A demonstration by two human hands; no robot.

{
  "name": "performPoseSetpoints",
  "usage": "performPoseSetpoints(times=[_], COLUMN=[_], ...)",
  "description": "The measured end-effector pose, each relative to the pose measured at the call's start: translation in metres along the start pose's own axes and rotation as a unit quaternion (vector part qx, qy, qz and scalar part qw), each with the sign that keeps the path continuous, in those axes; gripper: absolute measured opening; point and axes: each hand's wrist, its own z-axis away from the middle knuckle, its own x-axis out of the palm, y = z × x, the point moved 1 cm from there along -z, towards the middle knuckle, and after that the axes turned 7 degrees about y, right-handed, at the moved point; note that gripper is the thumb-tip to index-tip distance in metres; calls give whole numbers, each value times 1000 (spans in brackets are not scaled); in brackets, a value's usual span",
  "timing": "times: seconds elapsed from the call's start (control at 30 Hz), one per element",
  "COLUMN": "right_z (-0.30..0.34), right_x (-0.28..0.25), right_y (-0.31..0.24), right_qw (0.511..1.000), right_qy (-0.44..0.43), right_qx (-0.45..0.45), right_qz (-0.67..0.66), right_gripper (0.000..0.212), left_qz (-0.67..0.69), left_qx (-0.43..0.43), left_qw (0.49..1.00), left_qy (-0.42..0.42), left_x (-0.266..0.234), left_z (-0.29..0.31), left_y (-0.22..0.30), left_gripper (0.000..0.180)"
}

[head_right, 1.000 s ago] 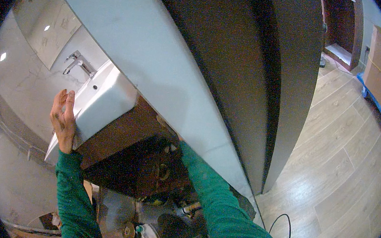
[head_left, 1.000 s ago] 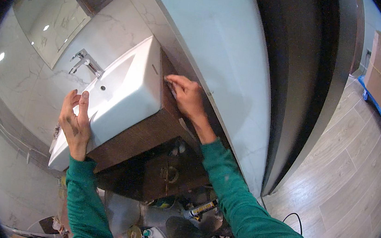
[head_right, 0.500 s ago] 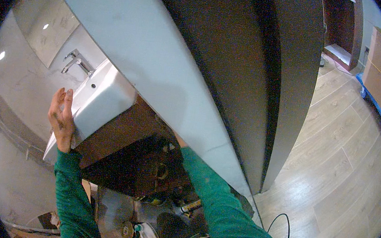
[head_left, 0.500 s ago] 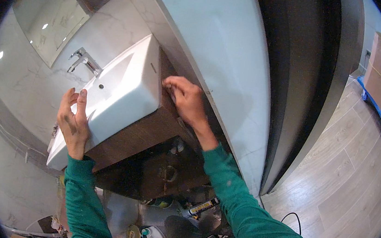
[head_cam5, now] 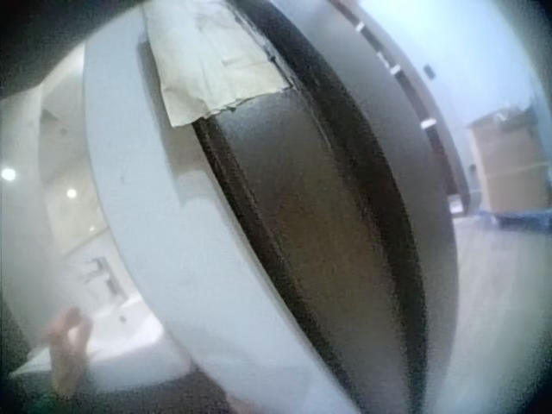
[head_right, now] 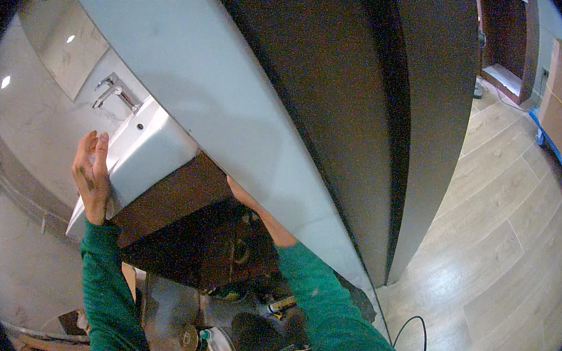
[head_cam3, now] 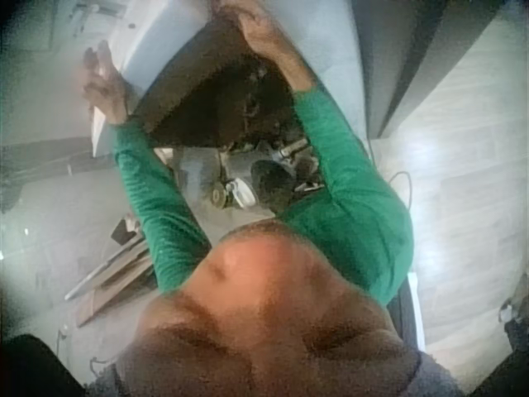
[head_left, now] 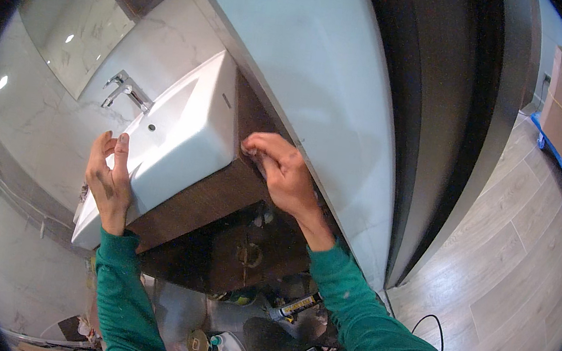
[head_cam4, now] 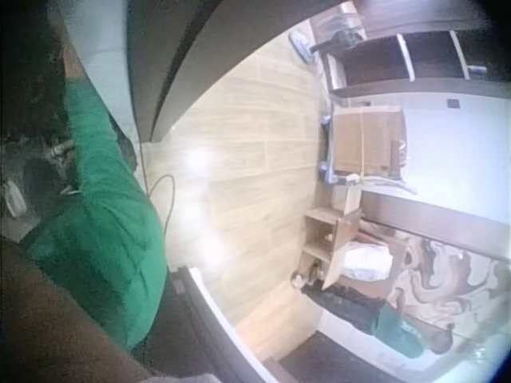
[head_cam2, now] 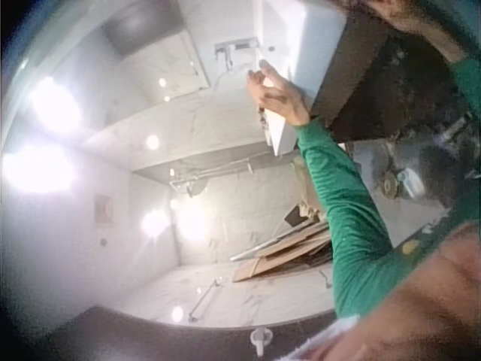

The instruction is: The person applies a finish to the edge of a white sink countertop using a small brush and a cloth. They repeatedly dip the brush into a paint can, apply the finish to the edge, and wipe the area with a cloth. The person also pours liquid from a can onto the cloth and continues wiping the sink edge.

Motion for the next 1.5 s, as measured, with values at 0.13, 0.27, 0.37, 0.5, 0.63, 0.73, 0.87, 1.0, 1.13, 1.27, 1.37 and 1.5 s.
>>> performPoseSetpoints(times=[0.13, 0.27, 0.37, 0.5, 0.63, 0.73, 0.87, 1.0, 1.13, 1.27, 1.37, 1.5], right_z=[-17, -47, -20, 28, 66, 90, 103, 107, 114, 125, 132, 148], right_x=[7, 17, 9, -10, -17, -24, -38, -41, -44, -51, -62, -70], right_y=[19, 31, 8, -54, -123, -152, -156, -153, -142, -133, -131, -133], right_qw=[999, 995, 988, 999, 996, 991, 850, 817, 815, 866, 875, 863], right_qy=[25, 34, 32, 19, 59, 63, 41, 46, 47, 60, 35, -37], right_qx=[22, 1, -28, -17, -42, 48, 264, 328, 346, 366, 386, 445], right_qz=[10, 98, 152, 24, 50, -103, -454, -471, -462, -335, -290, -237], right_gripper=[19, 19, 19, 22, 18, 20, 25, 22, 24, 30, 38, 39], left_qz=[22, 7, 25, 24, -56, -75, 150, 361, 514, 549, 562, 632], left_qx=[8, 47, 6, 20, 96, 166, 23, -163, -344, -382, -389, -467], left_qw=[1000, 999, 999, 999, 991, 975, 971, 912, 713, 687, 695, 608], left_qy=[15, 19, 25, 33, 75, 130, 187, -111, -329, -285, -223, -117], left_x=[2, 3, 2, -1, -2, -10, -42, -70, -65, -61, -60, -53], left_z=[2, 1, 2, 4, 2, 3, 41, 138, 201, 213, 218, 225], left_y=[-6, -7, -5, -1, -1, 6, 37, 91, 118, 111, 101, 97], left_gripper=[59, 57, 56, 53, 49, 47, 36, 23, 29, 20, 17, 21])
